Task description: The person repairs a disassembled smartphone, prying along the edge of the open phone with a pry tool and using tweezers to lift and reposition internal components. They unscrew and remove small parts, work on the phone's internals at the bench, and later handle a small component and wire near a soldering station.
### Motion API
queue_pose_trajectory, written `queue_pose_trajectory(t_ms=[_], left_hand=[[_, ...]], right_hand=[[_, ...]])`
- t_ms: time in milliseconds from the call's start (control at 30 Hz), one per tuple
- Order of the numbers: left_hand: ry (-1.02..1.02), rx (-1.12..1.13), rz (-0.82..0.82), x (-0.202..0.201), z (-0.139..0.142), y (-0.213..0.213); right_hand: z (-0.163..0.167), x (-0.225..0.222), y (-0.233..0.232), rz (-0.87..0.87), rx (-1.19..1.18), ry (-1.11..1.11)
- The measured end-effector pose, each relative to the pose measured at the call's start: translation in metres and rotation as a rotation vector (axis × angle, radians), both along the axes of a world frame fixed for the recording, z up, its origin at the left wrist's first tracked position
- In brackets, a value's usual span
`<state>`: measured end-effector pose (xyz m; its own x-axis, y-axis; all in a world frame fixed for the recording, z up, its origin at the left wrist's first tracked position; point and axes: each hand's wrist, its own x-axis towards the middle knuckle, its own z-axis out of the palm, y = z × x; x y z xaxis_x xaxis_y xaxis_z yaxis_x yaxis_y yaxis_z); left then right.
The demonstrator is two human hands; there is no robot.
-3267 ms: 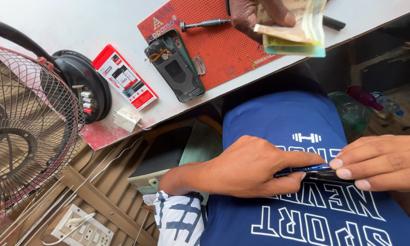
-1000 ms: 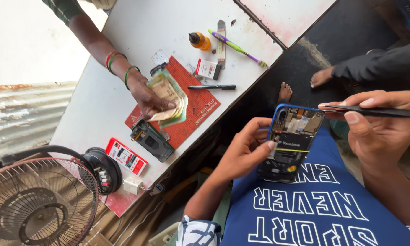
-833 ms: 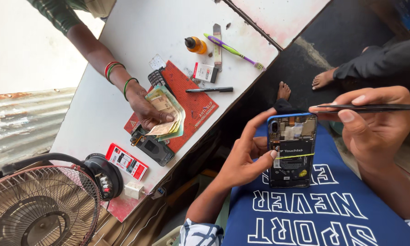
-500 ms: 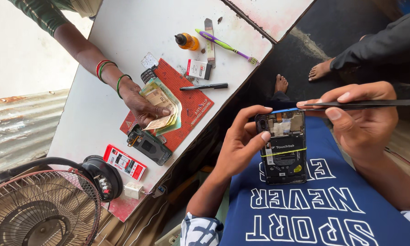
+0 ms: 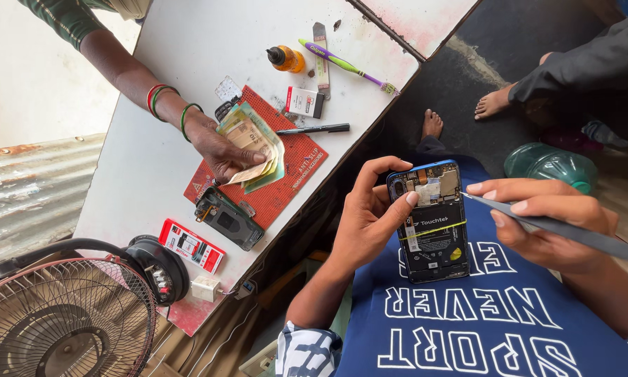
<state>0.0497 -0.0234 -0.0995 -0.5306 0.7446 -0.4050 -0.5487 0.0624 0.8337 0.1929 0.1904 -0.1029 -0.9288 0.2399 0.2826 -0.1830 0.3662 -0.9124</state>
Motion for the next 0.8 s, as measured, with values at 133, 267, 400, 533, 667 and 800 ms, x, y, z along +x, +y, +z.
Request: queue_pose_trajectory(t_ms=[133, 267, 400, 533, 667, 800], left_hand=[[0.021, -0.022, -0.008, -0.001, 0.001, 0.0], [0.025, -0.032, -0.006, -0.004, 0.001, 0.002], [0.01, 0.003, 0.007, -0.005, 0.003, 0.005], [0.046, -0.004, -0.028, -0.009, 0.011, 0.007], [0.179, -0.108, -0.1, -0.014, 0.023, 0.01], [0.216, -0.114, -0.11, -0.017, 0.033, 0.015]], right_hand=[[-0.003, -0.001, 0.001, 0.003, 0.085, 0.04], [-0.006, -0.001, 0.0, 0.009, 0.015, -0.007], [-0.004, -0.005, -0.002, -0.059, -0.243, -0.017], [0.013, -0.01, 0.007, -0.077, -0.559, -0.12], [0.032, -0.019, 0.008, 0.026, 0.21, -0.507], [0.036, -0.037, 0.0, 0.075, 0.344, -0.415]])
